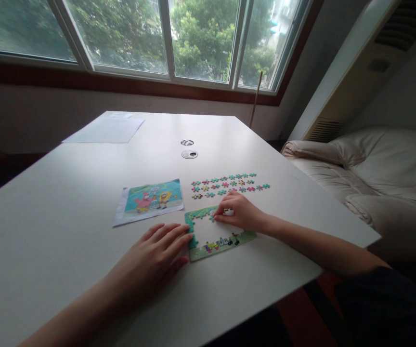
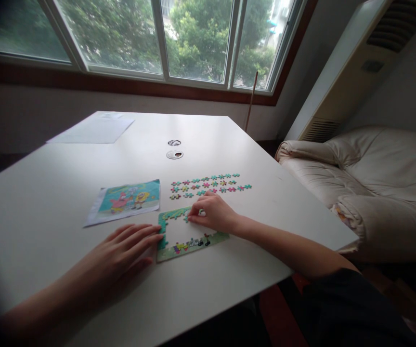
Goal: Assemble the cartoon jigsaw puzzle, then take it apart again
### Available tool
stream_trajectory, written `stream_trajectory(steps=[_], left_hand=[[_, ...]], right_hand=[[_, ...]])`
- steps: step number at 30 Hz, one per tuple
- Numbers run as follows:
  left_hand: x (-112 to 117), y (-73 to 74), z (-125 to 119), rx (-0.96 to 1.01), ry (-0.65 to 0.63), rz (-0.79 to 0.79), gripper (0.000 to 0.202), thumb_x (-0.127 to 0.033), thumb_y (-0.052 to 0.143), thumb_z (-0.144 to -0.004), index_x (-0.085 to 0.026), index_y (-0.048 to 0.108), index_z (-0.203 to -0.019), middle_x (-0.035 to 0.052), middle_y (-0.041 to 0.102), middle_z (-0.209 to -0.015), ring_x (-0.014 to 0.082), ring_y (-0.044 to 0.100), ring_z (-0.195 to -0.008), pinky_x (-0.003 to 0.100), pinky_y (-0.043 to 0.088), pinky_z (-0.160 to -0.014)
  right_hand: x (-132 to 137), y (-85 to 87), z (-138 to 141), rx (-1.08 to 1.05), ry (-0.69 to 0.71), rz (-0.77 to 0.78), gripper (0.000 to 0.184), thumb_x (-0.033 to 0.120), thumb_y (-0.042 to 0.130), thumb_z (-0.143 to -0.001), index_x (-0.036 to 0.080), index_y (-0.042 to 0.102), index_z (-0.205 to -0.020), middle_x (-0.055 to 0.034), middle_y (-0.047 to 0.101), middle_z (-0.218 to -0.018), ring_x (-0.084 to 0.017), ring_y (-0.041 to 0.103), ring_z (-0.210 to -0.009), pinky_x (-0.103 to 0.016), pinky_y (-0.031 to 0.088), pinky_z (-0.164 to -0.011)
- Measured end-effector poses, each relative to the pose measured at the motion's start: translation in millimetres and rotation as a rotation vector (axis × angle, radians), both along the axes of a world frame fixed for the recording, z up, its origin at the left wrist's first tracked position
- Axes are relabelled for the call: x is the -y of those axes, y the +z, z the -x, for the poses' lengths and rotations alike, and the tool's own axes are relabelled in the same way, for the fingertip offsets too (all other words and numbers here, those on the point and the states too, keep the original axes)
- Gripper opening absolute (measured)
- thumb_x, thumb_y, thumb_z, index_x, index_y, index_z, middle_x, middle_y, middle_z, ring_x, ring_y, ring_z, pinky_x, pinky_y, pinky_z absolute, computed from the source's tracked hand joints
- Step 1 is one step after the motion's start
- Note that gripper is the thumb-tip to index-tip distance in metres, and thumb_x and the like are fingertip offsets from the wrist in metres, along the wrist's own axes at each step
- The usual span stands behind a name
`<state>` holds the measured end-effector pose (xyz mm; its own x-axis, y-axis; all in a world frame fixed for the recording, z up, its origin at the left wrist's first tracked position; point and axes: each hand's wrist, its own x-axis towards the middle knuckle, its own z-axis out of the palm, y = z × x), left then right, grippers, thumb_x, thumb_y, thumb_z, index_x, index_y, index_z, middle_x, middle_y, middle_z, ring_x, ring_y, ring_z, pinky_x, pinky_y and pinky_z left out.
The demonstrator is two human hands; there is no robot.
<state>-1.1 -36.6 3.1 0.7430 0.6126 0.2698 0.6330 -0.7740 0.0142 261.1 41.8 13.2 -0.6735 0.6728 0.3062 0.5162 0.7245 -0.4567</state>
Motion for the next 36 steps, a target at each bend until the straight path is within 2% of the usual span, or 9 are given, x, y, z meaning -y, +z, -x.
stream_trajectory(steps=[3,6,8,11,15,26,36], left_hand=[[0,0.1,0,-0.003,0.001,0.004,0.031,-0.026,0.046,-0.092,-0.021,0.051,-0.122,0.0059,0.057,-0.126,0.0238,0.05,-0.115,0.04,0.038,-0.096],[1,0.1,0,0.005,0.008,0.015,0.031,-0.026,0.046,-0.092,-0.021,0.051,-0.122,0.0059,0.057,-0.126,0.0238,0.05,-0.115,0.04,0.038,-0.096],[2,0.0,0,0.013,0.015,0.02,0.031,-0.026,0.046,-0.092,-0.021,0.052,-0.122,0.0059,0.057,-0.126,0.0236,0.05,-0.115,0.04,0.038,-0.097],[2,-0.2,0,0.023,0.02,0.022,0.031,-0.026,0.045,-0.091,-0.022,0.052,-0.122,0.0058,0.057,-0.126,0.0231,0.05,-0.115,0.039,0.038,-0.098],[1,-0.3,0,0.042,0.014,0.013,0.031,-0.026,0.046,-0.091,-0.022,0.053,-0.121,0.0058,0.058,-0.125,0.0224,0.052,-0.114,0.038,0.04,-0.097],[1,4.0,-1,0.018,-0.004,0.0,0.03,-0.023,0.046,-0.091,-0.023,0.053,-0.12,0.0066,0.058,-0.124,0.0239,0.051,-0.112,0.041,0.04,-0.094],[3,6.9,-1,0.047,-0.034,-0.009,0.026,-0.025,0.046,-0.092,-0.023,0.056,-0.117,0.0064,0.061,-0.118,0.023,0.054,-0.109,0.039,0.043,-0.092]], right_hand=[[-3,8.6,-8,0.009,-0.012,0.016,0.009,0.027,0.063,-0.081,0.019,0.068,-0.08,-0.0023,0.068,-0.081,-0.015,0.058,-0.078,-0.031,0.04,-0.083],[-6,24.5,-26,0.132,-0.038,0.073,0.016,0.029,0.063,-0.08,0.019,0.067,-0.091,-0.0045,0.066,-0.088,-0.018,0.058,-0.086,-0.032,0.041,-0.084],[-6,35.0,-41,0.288,-0.009,0.151,0.036,0.037,0.066,-0.076,0.019,0.063,-0.108,-0.0078,0.063,-0.102,-0.022,0.056,-0.097,-0.036,0.04,-0.088],[-3,44.6,-60,0.424,0.023,0.267,0.073,0.049,0.07,-0.068,0.019,0.047,-0.131,-0.0125,0.051,-0.126,-0.028,0.045,-0.117,-0.04,0.037,-0.097],[3,46.1,-70,0.492,0.006,0.324,0.092,0.06,0.068,-0.064,0.019,0.035,-0.14,-0.0139,0.04,-0.138,-0.032,0.032,-0.13,-0.042,0.027,-0.107],[9,42.0,-66,0.535,-0.006,0.269,0.093,0.06,0.069,-0.063,0.015,0.037,-0.138,-0.0163,0.039,-0.138,-0.034,0.032,-0.129,-0.044,0.027,-0.107],[9,41.5,-67,0.558,-0.005,0.268,0.093,0.064,0.065,-0.065,0.016,0.035,-0.14,-0.016,0.038,-0.139,-0.034,0.033,-0.128,-0.043,0.028,-0.106]])
